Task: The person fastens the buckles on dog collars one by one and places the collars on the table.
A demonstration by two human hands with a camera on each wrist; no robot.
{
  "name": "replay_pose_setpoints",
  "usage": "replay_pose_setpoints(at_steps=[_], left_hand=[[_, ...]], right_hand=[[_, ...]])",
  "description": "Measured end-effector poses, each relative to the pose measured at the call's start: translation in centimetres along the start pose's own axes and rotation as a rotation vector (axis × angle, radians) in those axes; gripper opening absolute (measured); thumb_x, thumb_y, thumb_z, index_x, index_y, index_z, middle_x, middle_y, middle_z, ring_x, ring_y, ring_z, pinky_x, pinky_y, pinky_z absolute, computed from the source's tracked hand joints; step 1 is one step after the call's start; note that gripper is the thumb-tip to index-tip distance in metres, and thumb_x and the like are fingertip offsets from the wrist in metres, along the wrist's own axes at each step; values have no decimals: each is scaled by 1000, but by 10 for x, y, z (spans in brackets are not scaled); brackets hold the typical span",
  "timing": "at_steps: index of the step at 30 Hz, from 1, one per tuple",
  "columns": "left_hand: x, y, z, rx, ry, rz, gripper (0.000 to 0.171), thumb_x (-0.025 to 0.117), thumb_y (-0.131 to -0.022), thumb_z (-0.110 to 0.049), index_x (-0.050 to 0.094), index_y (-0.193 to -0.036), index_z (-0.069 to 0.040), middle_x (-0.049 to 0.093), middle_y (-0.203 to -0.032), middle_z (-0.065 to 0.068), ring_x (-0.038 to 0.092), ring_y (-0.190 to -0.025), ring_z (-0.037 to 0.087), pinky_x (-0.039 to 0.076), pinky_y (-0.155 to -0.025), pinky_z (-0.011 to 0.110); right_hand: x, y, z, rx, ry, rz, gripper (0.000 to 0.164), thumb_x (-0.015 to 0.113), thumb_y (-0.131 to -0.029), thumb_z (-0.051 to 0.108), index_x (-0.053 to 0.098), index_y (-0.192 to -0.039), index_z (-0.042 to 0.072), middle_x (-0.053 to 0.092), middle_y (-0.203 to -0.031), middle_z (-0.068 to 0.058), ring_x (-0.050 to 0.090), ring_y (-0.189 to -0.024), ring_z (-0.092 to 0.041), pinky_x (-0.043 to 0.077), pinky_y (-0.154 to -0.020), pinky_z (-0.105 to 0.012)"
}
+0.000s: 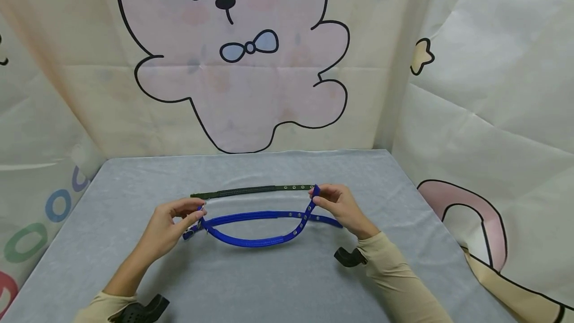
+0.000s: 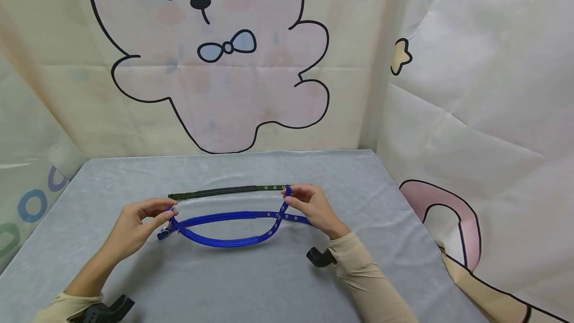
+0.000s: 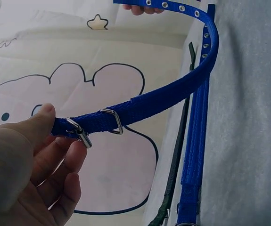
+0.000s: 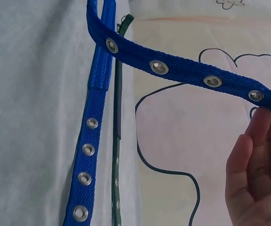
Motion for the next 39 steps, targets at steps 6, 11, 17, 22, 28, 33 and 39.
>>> replay_pose_setpoints(at_steps=[6, 11, 17, 22, 28, 33, 39], left_hand=[[-2, -6, -4, 9, -7, -13, 17, 71, -94, -7, 74, -111, -6, 78, -93, 6, 63, -80, -2, 52, -71, 19], [-1, -10, -8, 16, 8, -14, 19, 71, -94, -8, 74, -113, -4, 79, -93, 6, 64, -81, -4, 51, -72, 17], [4, -16, -11, 15, 29, -11, 19, 71, -95, -11, 74, -113, -7, 78, -94, 5, 64, -81, -2, 50, -74, 17], [8, -21, -13, 17, 50, -7, 18, 71, -95, -10, 74, -112, -7, 78, -95, 7, 64, -77, 1, 52, -70, 20], [11, -28, -16, 22, 53, 0, 18, 71, -95, -11, 74, -113, -7, 78, -96, 7, 64, -74, 3, 53, -68, 22], [16, -33, -22, 48, 81, 0, 20, 70, -95, -9, 74, -114, -7, 78, -97, 9, 63, -74, 4, 54, -69, 24], [23, -37, -27, 52, 114, 1, 21, 70, -95, -8, 74, -115, -6, 78, -100, 11, 65, -81, 1, 54, -73, 22]], right_hand=[[3, -4, 2, 19, -22, -17, 26, 66, -98, 8, 66, -115, -11, 73, -106, 14, 68, -100, -4, 54, -90, -22], [5, -7, 4, 11, -33, -21, 20, 66, -98, 7, 68, -113, -5, 73, -105, 13, 67, -99, -4, 54, -90, -22], [9, -12, 6, -19, -77, -14, 15, 66, -98, 8, 73, -107, 17, 73, -104, 12, 67, -98, -4, 55, -89, -22], [14, -16, 6, -39, -85, -13, 14, 66, -98, 8, 72, -110, 5, 73, -104, 12, 67, -97, -4, 55, -87, -22], [19, -21, 6, -46, -83, -17, 16, 66, -98, 9, 71, -110, -1, 73, -104, 13, 68, -98, -4, 55, -88, -22], [26, -26, 8, -58, -90, -25, 18, 66, -98, 8, 70, -110, -5, 73, -103, 13, 68, -97, -4, 55, -87, -22], [36, -27, 6, -66, -103, -24, 17, 64, -98, 6, 69, -111, -5, 73, -102, 12, 67, -97, -5, 54, -87, -22]])
Point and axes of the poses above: each hand's wrist, its own y-axis away from the middle knuckle, its own x-axis out of the palm, z = x × y, the point moved 7 cm from there along -y, towards the middle knuckle
